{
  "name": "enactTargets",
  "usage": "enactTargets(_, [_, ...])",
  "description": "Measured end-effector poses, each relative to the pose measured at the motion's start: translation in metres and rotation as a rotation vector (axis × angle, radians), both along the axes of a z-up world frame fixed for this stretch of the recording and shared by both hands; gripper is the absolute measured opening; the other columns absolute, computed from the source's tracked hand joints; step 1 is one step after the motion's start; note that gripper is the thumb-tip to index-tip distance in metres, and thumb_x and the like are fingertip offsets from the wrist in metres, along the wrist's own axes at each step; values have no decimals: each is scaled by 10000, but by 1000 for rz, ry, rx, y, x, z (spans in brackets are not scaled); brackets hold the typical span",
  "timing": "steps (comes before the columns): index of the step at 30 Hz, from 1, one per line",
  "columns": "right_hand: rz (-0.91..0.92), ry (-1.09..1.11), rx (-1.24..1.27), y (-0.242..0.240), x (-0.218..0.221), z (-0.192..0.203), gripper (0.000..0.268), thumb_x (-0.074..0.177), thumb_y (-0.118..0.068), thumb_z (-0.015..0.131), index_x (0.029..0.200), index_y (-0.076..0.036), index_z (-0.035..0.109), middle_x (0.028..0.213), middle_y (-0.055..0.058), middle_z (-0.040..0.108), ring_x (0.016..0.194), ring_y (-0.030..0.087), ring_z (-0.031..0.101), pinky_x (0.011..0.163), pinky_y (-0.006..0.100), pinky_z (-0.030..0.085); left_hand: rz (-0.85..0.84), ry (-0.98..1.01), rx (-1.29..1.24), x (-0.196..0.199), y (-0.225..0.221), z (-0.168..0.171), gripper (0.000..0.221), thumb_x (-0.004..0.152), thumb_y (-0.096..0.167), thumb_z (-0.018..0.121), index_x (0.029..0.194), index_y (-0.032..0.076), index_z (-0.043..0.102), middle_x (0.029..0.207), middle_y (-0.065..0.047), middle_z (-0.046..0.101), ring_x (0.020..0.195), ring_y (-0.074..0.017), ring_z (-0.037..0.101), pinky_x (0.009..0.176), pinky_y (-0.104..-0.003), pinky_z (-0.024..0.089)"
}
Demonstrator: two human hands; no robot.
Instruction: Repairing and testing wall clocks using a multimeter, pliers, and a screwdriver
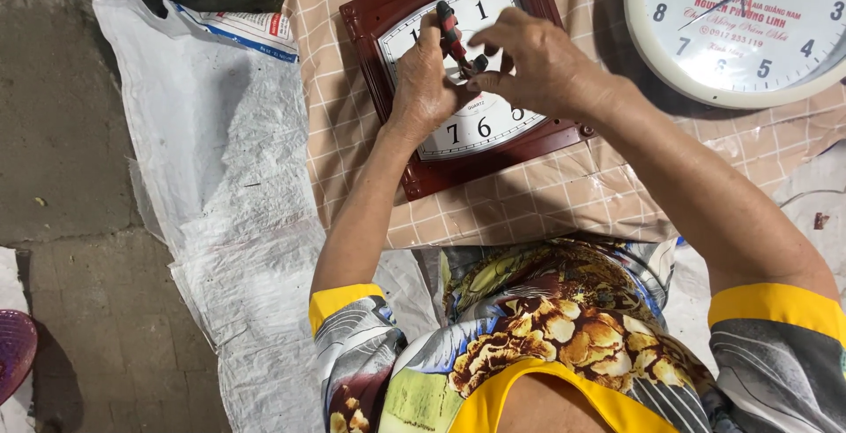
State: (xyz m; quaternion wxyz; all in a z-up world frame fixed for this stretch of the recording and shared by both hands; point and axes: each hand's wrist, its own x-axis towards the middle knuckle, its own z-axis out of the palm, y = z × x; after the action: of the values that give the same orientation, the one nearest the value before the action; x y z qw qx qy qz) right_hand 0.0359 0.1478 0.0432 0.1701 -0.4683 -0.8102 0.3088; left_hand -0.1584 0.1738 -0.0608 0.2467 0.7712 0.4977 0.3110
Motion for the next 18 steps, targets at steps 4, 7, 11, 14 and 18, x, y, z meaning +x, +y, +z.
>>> enactTargets(4, [-12, -16, -131, 12, -5, 29, 848, 832, -99, 819, 1537, -5, 357, 1355, 183, 480, 1026, 290, 644, 882, 448, 576, -43, -50, -46, -2, -5, 33, 727, 740, 285, 932, 1210, 129, 400, 932, -5, 704, 737, -212, 731, 625, -386, 544])
enactTargets(7, [126, 108, -124, 26, -6, 35, 1055, 771, 3, 823, 1615, -169, 215, 1608, 190, 337, 1091, 341, 575, 754, 424, 565, -41, -90, -107, -3, -2, 41, 830, 636, 169, 1008, 1184, 127, 386, 944, -26, 745, 769, -252, 791, 628, -379, 621])
enactTargets(11, [363, 131, 108, 49, -3, 7, 1057, 679, -80, 865, 1579, -14, 314, 1553, 273, 433, 1416, 428, 417, 1153, 541, 329, -72, -81, -93, -6, 1, 37, 810, 707, 218, 973, 1254, 125, 383, 1011, -19, 713, 822, -216, 771, 676, -349, 639])
enactTargets(14, [369, 165, 184, 49, -4, 5, 1019, 657, -109, 888, 1534, 26, 388, 1475, 266, 499, 1330, 421, 497, 1099, 514, 389, -87, -71, -112, -9, 0, 45, 830, 716, 219, 972, 1294, 101, 389, 1029, -28, 720, 860, -203, 767, 705, -315, 652])
enactTargets(18, [256, 158, 136, 34, -9, 13, 967, 704, -83, 906, 1515, 5, 388, 1403, 219, 505, 1268, 359, 557, 1016, 445, 510, -123, -27, -240, -15, 6, 40, 1023, 736, 192, 954, 1487, 74, 270, 1143, -54, 745, 1050, -226, 759, 892, -326, 645])
